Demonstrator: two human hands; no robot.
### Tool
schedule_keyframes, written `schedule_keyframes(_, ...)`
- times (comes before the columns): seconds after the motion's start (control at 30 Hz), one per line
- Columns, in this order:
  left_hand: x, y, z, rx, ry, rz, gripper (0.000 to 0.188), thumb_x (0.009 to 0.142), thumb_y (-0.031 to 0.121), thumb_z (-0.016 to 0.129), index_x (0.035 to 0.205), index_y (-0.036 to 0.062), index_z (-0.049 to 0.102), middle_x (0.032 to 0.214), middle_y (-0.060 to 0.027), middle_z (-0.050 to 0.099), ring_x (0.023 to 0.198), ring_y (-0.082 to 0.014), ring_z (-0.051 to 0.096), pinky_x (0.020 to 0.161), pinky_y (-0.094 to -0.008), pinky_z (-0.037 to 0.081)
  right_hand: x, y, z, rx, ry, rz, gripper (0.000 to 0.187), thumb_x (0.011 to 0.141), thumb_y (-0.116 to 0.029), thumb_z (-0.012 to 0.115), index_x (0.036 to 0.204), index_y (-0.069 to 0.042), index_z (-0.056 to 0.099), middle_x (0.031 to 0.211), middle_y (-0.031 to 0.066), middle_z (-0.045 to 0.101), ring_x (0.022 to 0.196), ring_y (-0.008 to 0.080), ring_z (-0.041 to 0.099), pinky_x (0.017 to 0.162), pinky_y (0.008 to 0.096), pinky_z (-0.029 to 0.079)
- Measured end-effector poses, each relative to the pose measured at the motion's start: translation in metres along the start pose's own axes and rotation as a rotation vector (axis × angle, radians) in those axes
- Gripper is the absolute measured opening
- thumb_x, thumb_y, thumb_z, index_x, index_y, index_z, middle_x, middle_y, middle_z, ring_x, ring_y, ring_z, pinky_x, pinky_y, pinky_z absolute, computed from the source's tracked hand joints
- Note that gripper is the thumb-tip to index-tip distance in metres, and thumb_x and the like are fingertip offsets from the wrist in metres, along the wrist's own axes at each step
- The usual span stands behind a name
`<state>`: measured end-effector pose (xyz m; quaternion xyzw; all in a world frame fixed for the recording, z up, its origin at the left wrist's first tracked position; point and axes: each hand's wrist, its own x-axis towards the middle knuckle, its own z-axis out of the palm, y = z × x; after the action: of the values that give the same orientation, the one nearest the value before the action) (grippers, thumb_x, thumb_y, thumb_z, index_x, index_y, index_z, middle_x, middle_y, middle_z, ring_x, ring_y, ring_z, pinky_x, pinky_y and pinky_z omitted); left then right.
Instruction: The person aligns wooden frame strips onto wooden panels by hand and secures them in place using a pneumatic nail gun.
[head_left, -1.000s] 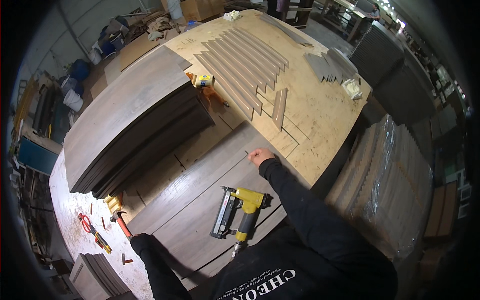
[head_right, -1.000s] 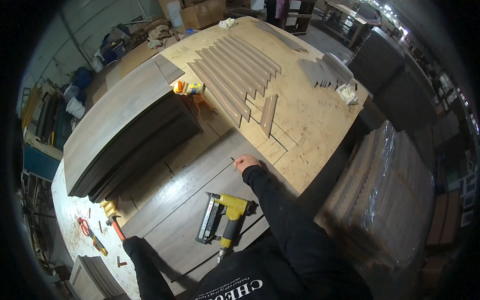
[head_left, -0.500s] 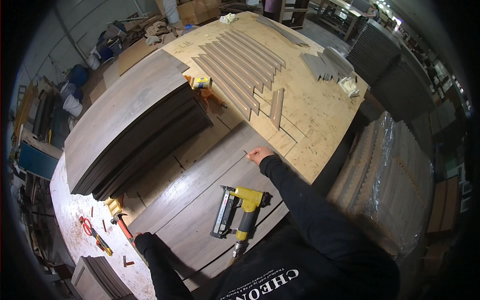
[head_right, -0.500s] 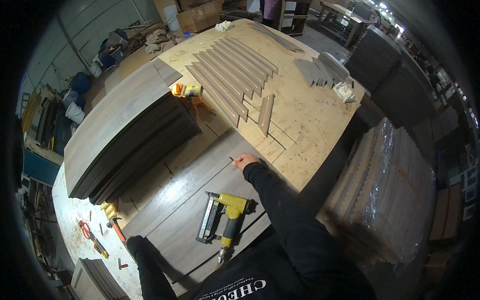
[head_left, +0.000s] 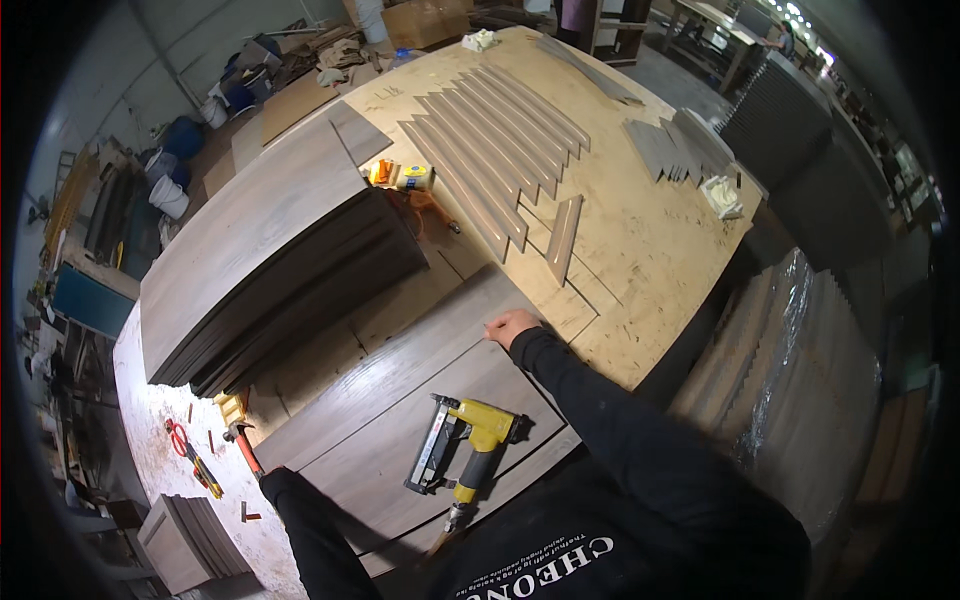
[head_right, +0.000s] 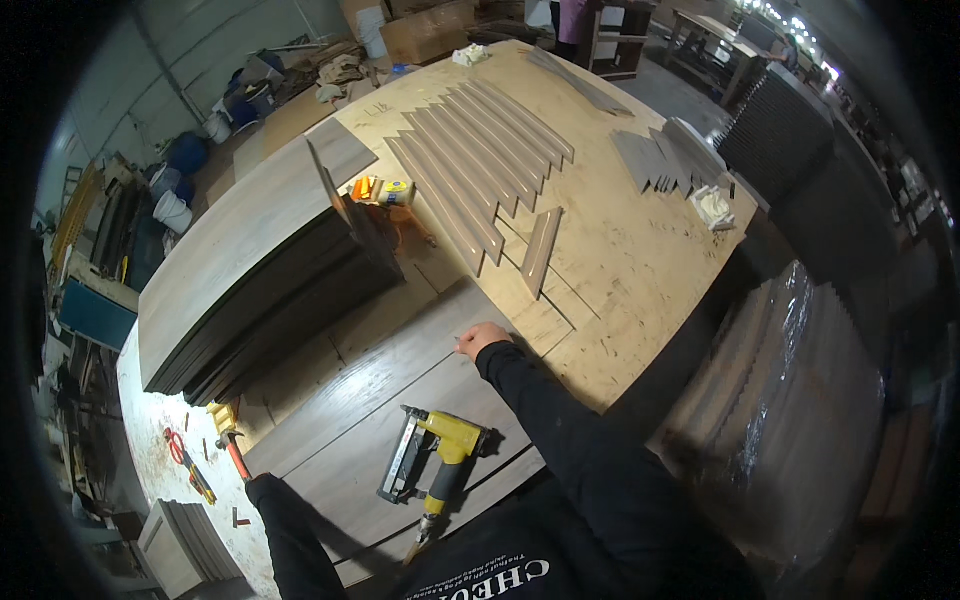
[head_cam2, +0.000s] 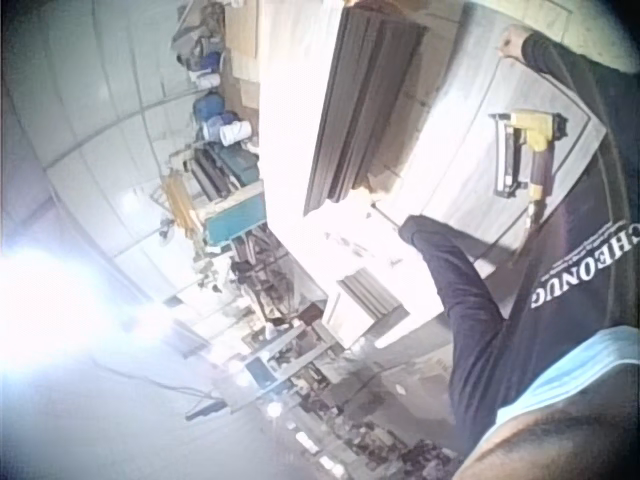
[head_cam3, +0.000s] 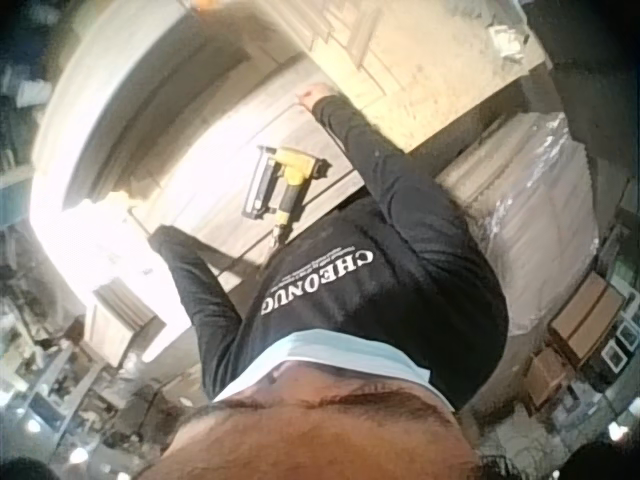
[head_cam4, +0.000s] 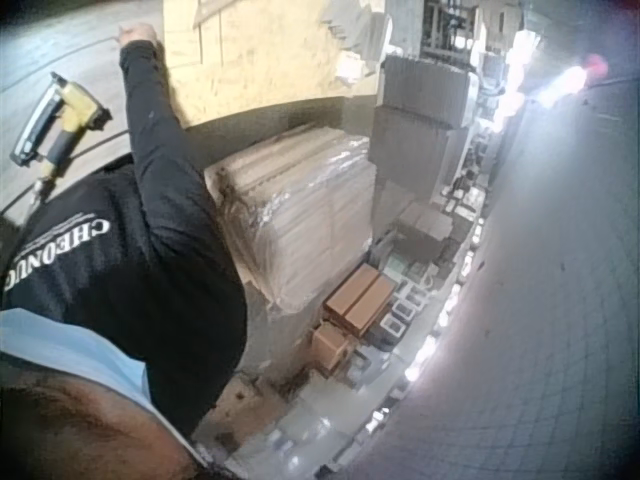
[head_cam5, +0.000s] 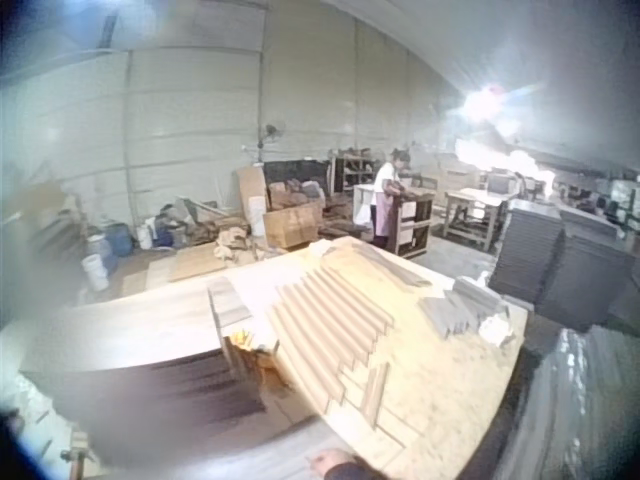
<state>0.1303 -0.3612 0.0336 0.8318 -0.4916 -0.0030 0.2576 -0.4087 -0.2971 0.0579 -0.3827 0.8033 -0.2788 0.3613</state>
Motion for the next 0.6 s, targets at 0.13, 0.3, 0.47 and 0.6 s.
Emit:
schedule_keyframes(0.13, 0.003, 0.024, 0.008, 0.065, -0.057, 0.025, 0.032, 0.079, 0.029, 0.058, 0.073, -0.0022, 0.058, 0.067, -0.0163, 0.06, 0.065, -0.0275, 0.06, 0.058, -0.0383, 0.045, -0.002, -0.002, -0.004, 0.074, -0.045, 0.045, 0.021, 0.068, -0.025, 0.071, 0.081, -0.008, 0.068, 0.083, 0.0093, 0.066, 0.078, 0.0206, 0.063, 0.075, 0.0283, 0.047)
schedule_keyframes(0.3, 0.007, 0.044, 0.015, 0.133, -0.117, 0.041, 0.032, 0.079, 0.029, 0.058, 0.072, -0.0023, 0.058, 0.067, -0.0163, 0.06, 0.065, -0.0273, 0.06, 0.058, -0.0384, 0.045, -0.002, 0.0, -0.004, 0.101, -0.037, 0.089, 0.02, 0.069, -0.024, 0.07, 0.079, -0.007, 0.068, 0.084, 0.0078, 0.067, 0.078, 0.0193, 0.063, 0.075, 0.0278, 0.047)
schedule_keyframes(0.47, 0.011, 0.051, 0.019, 0.196, -0.169, 0.046, 0.032, 0.079, 0.029, 0.058, 0.072, -0.0023, 0.058, 0.066, -0.0163, 0.06, 0.066, -0.0271, 0.06, 0.058, -0.0385, 0.045, 0.001, 0.007, 0.001, 0.076, -0.03, 0.096, 0.019, 0.07, -0.023, 0.069, 0.08, -0.007, 0.068, 0.084, 0.0073, 0.067, 0.077, 0.0178, 0.063, 0.075, 0.0273, 0.048)
schedule_keyframes(0.6, 0.012, 0.045, 0.017, 0.245, -0.2, 0.033, 0.032, 0.079, 0.029, 0.058, 0.072, -0.0024, 0.058, 0.066, -0.0163, 0.06, 0.066, -0.0269, 0.06, 0.058, -0.0386, 0.045, -0.004, -0.001, -0.001, 0.076, -0.04, 0.1, 0.019, 0.07, -0.023, 0.069, 0.081, -0.007, 0.067, 0.082, 0.0083, 0.067, 0.076, 0.0172, 0.063, 0.074, 0.0265, 0.047)
